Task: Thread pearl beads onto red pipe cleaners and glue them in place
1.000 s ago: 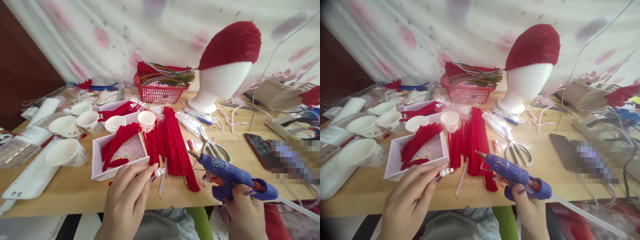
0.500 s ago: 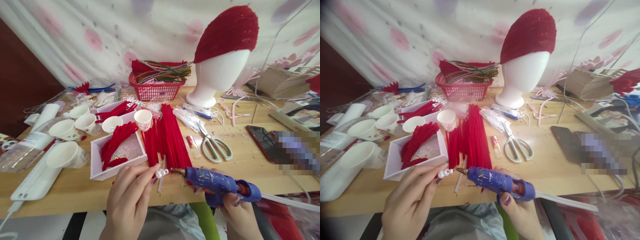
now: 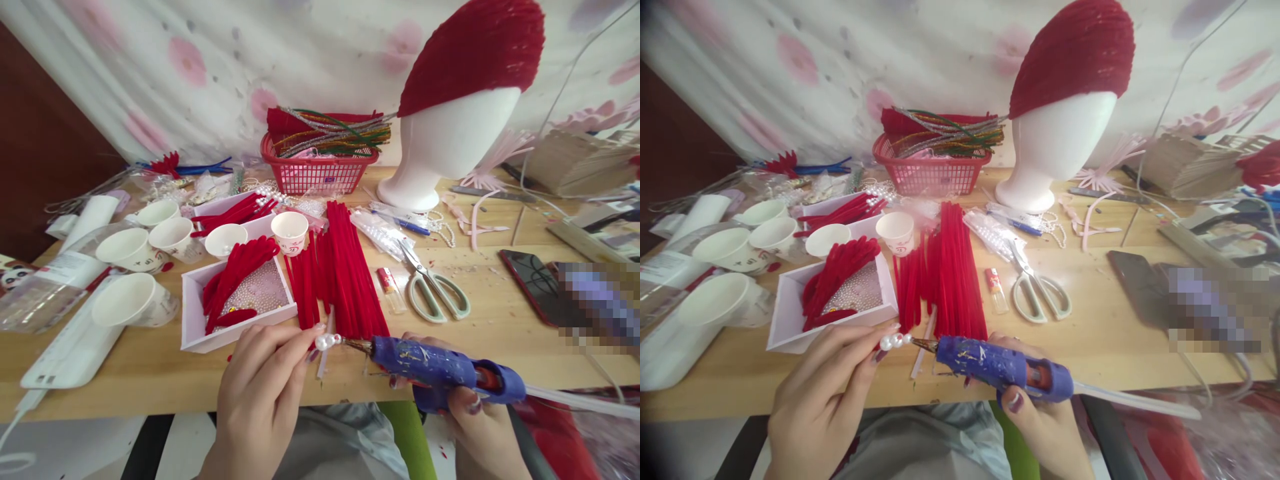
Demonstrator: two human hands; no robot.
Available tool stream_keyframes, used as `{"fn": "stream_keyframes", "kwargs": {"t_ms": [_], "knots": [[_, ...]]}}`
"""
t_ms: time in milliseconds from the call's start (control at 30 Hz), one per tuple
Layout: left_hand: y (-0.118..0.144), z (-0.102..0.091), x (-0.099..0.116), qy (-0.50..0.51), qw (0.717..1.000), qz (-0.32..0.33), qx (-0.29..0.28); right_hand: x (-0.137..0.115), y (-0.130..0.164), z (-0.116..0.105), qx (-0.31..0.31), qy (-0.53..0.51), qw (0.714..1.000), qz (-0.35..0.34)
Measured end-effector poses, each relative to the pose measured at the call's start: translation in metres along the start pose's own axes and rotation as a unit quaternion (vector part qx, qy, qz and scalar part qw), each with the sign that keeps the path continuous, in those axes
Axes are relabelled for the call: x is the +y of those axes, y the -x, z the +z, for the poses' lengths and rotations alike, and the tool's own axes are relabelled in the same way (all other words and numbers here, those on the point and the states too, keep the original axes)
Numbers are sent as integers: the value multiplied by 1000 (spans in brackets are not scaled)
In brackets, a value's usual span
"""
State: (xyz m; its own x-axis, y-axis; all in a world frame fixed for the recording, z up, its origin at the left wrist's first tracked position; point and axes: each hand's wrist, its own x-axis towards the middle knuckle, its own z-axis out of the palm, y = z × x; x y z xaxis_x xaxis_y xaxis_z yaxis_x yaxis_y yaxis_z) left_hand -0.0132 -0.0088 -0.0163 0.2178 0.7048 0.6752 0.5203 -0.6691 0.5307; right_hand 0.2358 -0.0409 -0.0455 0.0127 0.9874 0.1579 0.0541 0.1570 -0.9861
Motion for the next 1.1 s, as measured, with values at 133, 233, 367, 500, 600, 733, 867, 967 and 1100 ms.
{"fn": "stream_keyframes", "kwargs": {"t_ms": [133,233,367,500,600,733,867,967,1100], "knots": [[0,1,1,9,1000,-4,8,0,0,0,-23,0,1000,-10],[0,0,1,4,1000,-6,6,1,-2,-1,0,25,1000,14],[1,-1,0,1,1000,-13,1,-2,-5,-4,76,49,996,26],[4,-2,-2,2,1000,-18,4,-6,-7,-3,51,41,997,40],[5,-3,-2,4,1000,-20,13,-6,-6,1,33,29,998,47],[5,-4,-4,3,1000,-24,13,-2,-3,4,31,31,999,8],[5,-4,-4,6,1000,-24,12,1,-2,-1,10,69,998,0],[5,-4,-5,10,1000,-23,13,2,-2,-3,14,79,996,23],[6,-5,-7,8,1000,-22,6,2,-4,0,16,52,998,32]]}}
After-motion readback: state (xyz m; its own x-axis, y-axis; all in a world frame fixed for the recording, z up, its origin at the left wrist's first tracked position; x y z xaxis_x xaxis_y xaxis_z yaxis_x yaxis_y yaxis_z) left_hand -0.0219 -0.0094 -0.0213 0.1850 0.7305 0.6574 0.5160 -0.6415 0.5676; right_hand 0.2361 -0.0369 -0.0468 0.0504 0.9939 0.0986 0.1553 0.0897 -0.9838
